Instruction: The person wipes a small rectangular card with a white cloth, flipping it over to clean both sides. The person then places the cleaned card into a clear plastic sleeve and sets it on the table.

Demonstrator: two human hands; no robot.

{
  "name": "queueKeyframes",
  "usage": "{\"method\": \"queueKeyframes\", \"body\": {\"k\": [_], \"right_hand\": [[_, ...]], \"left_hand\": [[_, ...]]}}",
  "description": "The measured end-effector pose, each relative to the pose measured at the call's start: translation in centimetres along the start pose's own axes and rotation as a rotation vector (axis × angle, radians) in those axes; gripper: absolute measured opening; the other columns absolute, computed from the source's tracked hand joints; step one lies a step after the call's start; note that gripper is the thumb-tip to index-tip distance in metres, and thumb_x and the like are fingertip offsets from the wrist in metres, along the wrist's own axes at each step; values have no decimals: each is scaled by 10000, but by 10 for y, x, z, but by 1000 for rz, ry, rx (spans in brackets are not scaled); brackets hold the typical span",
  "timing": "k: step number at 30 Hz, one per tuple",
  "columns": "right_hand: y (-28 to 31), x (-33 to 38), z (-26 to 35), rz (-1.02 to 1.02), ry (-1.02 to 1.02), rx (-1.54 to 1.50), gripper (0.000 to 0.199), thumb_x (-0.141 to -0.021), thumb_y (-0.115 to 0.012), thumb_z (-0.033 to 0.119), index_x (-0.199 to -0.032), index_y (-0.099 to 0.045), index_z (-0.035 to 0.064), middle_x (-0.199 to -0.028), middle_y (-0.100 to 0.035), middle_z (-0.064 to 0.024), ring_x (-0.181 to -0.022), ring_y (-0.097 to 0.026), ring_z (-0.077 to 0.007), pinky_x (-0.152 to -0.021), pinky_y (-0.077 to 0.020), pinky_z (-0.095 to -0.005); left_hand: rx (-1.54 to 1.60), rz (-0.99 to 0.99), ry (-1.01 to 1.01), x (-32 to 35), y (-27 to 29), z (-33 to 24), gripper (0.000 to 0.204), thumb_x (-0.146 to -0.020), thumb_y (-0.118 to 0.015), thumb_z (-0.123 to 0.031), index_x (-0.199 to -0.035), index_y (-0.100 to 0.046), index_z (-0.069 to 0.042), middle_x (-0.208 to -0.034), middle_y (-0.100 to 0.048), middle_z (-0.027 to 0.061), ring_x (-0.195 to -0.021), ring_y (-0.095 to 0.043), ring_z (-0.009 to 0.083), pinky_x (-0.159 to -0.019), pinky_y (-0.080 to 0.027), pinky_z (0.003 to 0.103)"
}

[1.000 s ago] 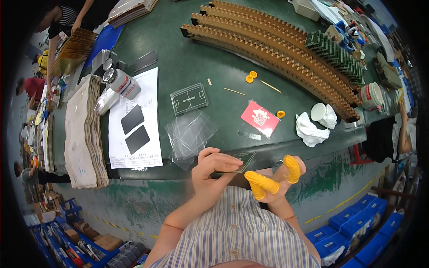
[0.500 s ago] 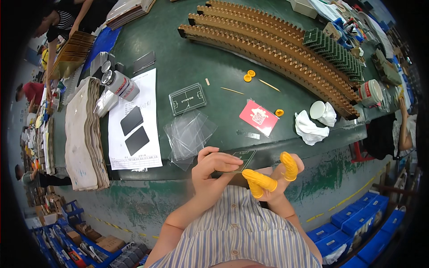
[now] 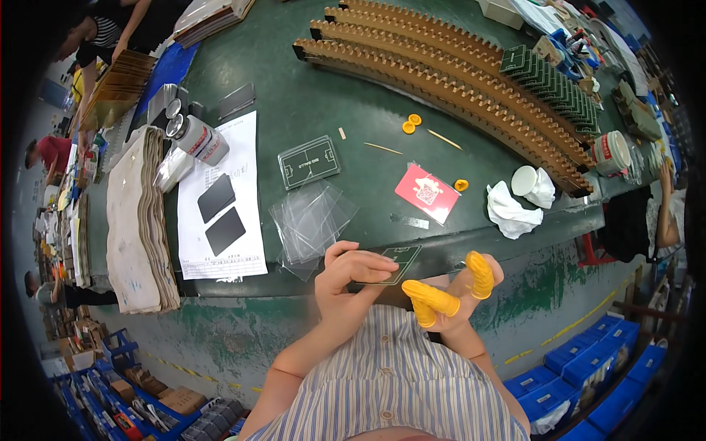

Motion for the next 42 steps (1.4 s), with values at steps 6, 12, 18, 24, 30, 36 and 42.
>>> {"method": "queueKeyframes", "body": {"k": [6,12,18,24,30,36,42], "right_hand": [[-3,1,5,41,-114,-90,280,-819,-556,460,-1028,-652,301,-1179,-384,-138,-1081,-326,-317,-834,-319,-432],[3,-11,-4,-20,-19,-119,511,-669,-743,340,-1147,-581,270,-1237,-352,-101,-1026,-377,-259,-797,-346,-363],[-4,-18,-13,-19,-234,-673,966,-635,-825,203,-1433,-281,183,-1444,-240,-180,-1126,-486,-294,-956,-364,-429],[0,-21,-2,101,-350,-725,977,-654,-824,159,-1440,-243,166,-1339,-419,-176,-1152,-489,-275,-979,-350,-428],[-4,-21,-1,131,-305,-667,929,-668,-813,127,-1421,-270,156,-1166,-589,-128,-1144,-501,-276,-974,-352,-412],[-5,-33,-2,180,-193,-730,987,-665,-774,-7,-1447,-200,179,-1126,-579,-154,-905,-557,-212,-826,-434,-352],[-3,-43,-3,231,-213,-921,918,-692,-737,-54,-1429,-232,157,-1075,-634,-127,-831,-593,-170,-801,-445,-313]], "left_hand": [[13,-19,6,1,1,3,177,-683,-691,48,-712,-615,-109,-875,-705,12,-885,-649,147,-954,-312,362],[37,-43,-68,3,4,7,200,-665,-688,62,-683,-597,-116,-853,-705,25,-891,-651,169,-967,-306,376],[439,-86,179,3,0,7,222,-683,-719,57,-710,-565,-101,-820,-694,80,-850,-657,197,-985,-308,392],[552,-136,148,5,1,15,242,-690,-710,70,-707,-543,-105,-807,-688,89,-837,-655,210,-985,-308,386],[532,-66,61,4,1,19,245,-696,-705,48,-707,-545,-137,-786,-687,83,-846,-646,218,-1006,-274,383],[594,-81,83,6,0,21,278,-676,-719,51,-689,-526,-149,-761,-683,76,-827,-645,210,-1002,-284,377],[736,-83,116,8,-2,25,310,-644,-761,40,-689,-518,-149,-733,-677,75,-817,-646,208,-977,-319,366]]}}
Point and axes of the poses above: each hand's wrist, its own x-axis away from the middle knuckle, its own y-axis out of the back of the hand, z = x × y, the point moved 1 cm from there along -x, towards the middle knuckle
